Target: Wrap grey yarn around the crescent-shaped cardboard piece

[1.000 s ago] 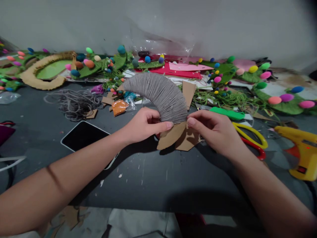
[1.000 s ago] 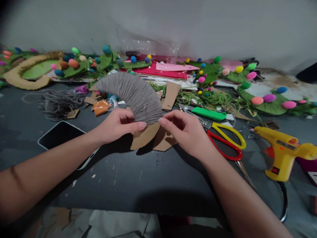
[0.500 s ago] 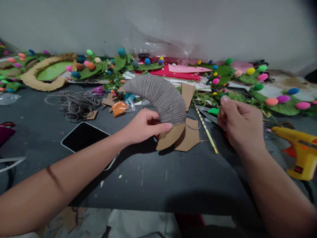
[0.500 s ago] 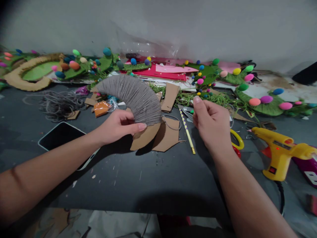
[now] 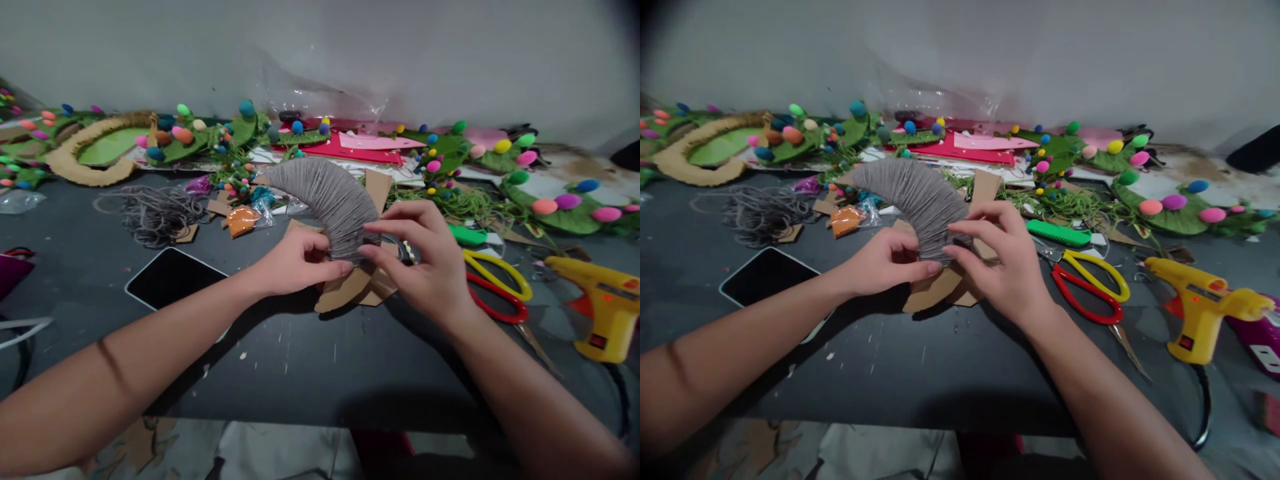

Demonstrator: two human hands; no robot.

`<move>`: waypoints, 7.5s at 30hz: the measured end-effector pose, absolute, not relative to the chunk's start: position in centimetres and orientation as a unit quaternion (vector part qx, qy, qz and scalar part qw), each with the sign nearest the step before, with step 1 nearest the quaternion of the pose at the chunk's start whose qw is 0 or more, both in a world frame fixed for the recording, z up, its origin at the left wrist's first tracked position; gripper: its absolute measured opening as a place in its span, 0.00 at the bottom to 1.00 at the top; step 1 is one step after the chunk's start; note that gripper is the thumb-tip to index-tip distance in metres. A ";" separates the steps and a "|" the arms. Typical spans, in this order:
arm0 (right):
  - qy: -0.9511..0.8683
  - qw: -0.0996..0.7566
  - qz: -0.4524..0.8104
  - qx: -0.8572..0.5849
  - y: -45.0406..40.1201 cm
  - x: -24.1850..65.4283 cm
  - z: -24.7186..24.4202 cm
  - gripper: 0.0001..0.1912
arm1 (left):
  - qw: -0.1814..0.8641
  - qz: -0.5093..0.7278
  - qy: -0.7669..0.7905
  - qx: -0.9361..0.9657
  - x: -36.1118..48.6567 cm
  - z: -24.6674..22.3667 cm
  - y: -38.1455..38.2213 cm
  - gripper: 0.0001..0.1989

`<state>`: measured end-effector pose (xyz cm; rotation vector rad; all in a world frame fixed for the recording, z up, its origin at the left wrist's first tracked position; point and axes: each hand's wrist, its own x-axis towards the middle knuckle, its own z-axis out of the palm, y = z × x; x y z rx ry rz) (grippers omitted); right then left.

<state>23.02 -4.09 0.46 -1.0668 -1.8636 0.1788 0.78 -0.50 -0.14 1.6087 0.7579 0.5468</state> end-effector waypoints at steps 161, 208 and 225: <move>-0.676 0.314 0.060 -0.663 -9.1 35.1 4.6 0.15 | 0.489 0.353 0.414 0.682 -0.2 1.7 -1.3 0.23; -0.758 0.120 -0.092 -0.635 -3.8 32.3 -1.9 0.20 | 0.565 0.160 0.398 0.705 -1.1 1.7 -1.8 0.19; -0.712 0.231 0.016 -0.663 -5.1 33.4 0.8 0.17 | 0.572 0.203 0.352 0.712 -0.7 1.6 -1.9 0.15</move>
